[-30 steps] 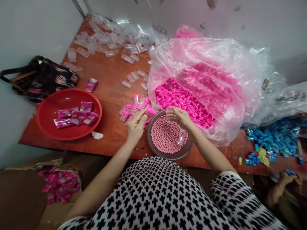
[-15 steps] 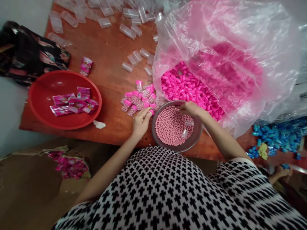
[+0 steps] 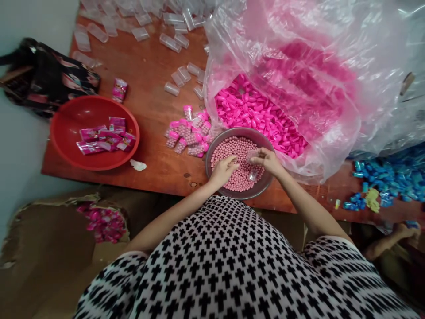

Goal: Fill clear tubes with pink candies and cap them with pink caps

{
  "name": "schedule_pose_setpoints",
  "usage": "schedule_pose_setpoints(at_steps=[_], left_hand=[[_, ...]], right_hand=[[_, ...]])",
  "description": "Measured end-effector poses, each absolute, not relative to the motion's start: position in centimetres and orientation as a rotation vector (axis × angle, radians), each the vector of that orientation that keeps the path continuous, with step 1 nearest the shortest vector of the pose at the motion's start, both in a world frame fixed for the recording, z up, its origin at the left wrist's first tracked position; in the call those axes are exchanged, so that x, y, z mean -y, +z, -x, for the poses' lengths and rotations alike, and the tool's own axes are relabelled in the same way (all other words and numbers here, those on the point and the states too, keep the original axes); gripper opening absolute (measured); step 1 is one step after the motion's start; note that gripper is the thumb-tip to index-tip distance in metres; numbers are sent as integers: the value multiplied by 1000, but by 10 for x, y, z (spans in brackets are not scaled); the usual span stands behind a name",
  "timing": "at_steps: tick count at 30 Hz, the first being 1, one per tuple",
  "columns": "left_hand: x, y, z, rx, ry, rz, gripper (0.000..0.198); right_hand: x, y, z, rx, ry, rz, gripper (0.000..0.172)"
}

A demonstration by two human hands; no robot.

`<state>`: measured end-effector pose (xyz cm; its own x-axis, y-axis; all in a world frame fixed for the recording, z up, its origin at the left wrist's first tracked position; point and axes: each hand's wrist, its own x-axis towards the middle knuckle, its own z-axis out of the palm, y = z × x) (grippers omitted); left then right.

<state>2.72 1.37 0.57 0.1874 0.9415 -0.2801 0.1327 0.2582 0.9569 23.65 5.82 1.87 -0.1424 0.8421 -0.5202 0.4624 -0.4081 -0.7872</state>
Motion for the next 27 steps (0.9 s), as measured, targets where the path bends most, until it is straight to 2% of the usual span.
schedule_pose_setpoints(at_steps=[3, 5, 8, 11, 16, 18, 23, 27], left_hand=[[-5, 6, -46, -1166, 889, -966, 34], [-1, 7, -53, -1136, 953, -820, 33], [1, 9, -54, -1108, 982, -634, 32], [-1, 10, -49, -1124, 956, -585, 32], [-7, 8, -42, -1177, 880, -560, 27], [-10, 5, -35, -1211, 878, -547, 26], [-10, 0, -5, -1341, 1004, -568, 33], [-5, -2, 18, -1372, 1067, -577, 33]], right_hand=[[-40, 23, -217, 890, 1759, 1550, 37], [-29, 25, -208, 839, 1772, 1489, 34], [-25, 28, -208, 1213, 1635, 1568, 33], [-34, 38, -217, 1850, 1300, 1574, 37], [-60, 54, -220, 2787, 919, 1077, 36], [-67, 48, -217, 2955, 781, 1054, 37], [-67, 5, -195, 3165, 473, 1381, 34], [-48, -27, -165, 3119, 682, 1328, 30]])
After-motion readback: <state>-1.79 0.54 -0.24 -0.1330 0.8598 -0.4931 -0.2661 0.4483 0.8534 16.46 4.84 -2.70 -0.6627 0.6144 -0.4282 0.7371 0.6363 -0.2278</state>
